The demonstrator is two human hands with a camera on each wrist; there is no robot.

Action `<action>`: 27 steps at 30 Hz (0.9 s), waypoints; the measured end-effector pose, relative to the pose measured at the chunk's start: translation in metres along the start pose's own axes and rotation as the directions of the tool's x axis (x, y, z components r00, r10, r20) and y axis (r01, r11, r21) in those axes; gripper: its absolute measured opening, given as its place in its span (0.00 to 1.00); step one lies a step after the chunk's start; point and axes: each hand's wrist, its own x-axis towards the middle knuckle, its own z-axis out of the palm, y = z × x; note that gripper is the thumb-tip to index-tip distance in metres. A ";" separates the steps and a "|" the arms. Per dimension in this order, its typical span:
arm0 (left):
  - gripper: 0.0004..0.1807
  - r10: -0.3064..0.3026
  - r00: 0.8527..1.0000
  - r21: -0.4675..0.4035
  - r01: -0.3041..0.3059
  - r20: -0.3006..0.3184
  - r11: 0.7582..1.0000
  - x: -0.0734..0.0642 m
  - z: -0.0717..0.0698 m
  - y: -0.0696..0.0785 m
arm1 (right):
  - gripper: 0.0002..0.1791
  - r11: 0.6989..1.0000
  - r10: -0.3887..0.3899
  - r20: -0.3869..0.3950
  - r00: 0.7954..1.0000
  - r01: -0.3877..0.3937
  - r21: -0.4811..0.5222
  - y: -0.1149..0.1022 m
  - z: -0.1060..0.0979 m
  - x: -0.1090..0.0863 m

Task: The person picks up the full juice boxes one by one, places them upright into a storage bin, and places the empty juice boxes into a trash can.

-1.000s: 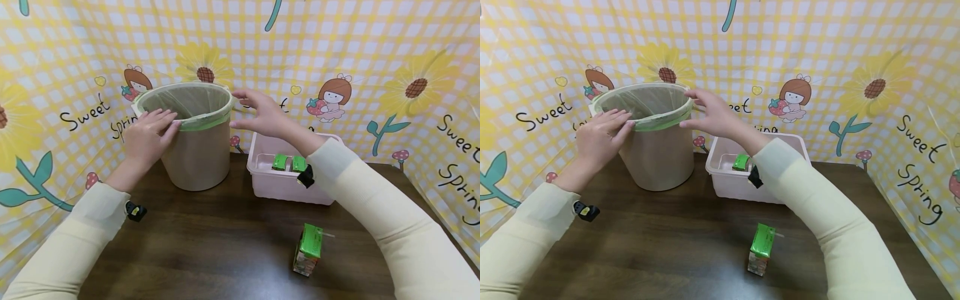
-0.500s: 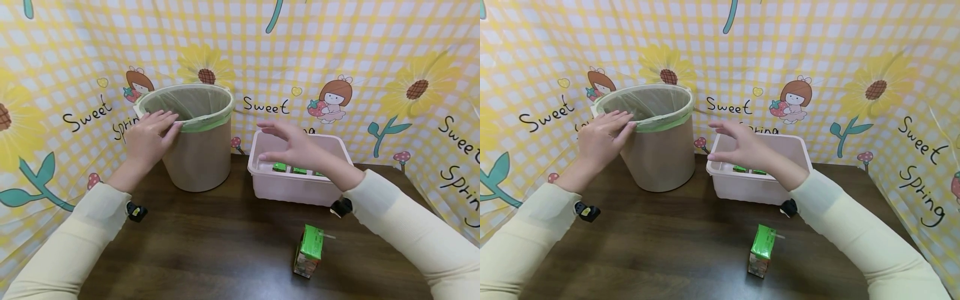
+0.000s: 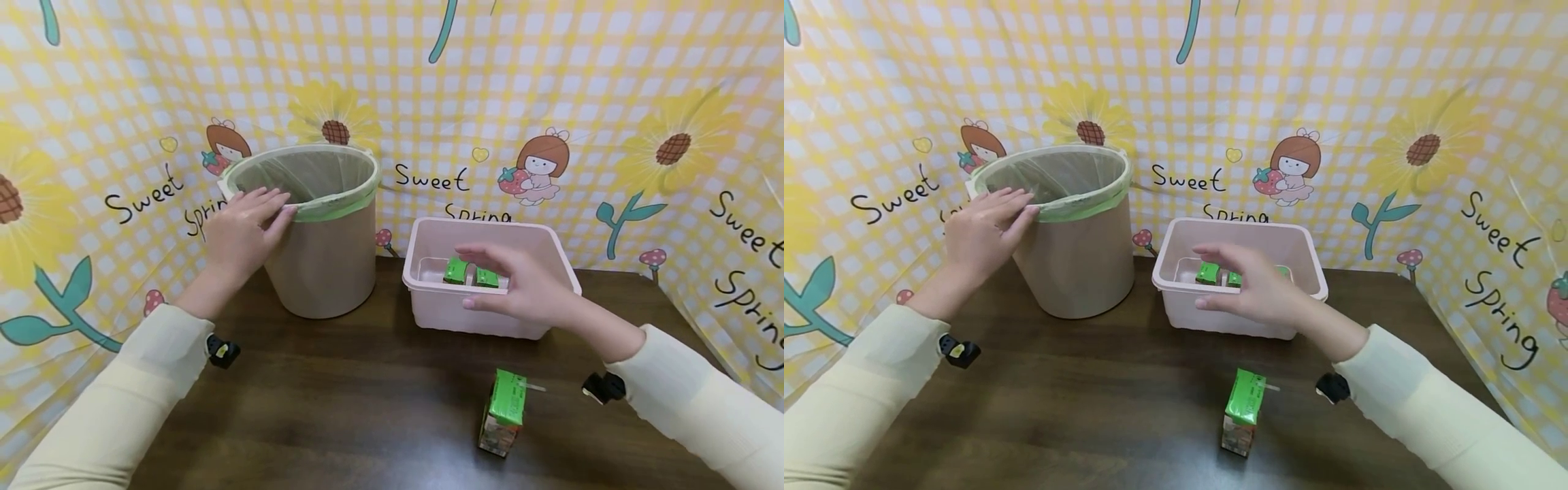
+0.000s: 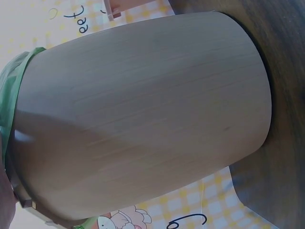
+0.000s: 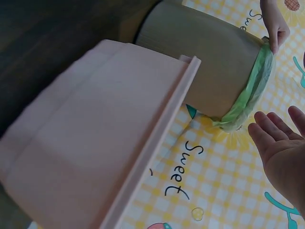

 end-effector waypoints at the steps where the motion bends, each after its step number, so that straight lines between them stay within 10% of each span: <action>1: 0.16 0.001 1.000 0.000 -0.001 0.002 1.000 0.000 0.000 0.000 | 0.37 1.000 -0.002 -0.002 1.000 0.002 0.007 0.001 0.001 -0.005; 27: 0.16 0.004 1.000 0.020 -0.004 -0.009 1.000 0.001 0.002 0.000 | 0.36 0.995 0.048 0.072 0.996 -0.054 0.078 0.019 0.028 -0.095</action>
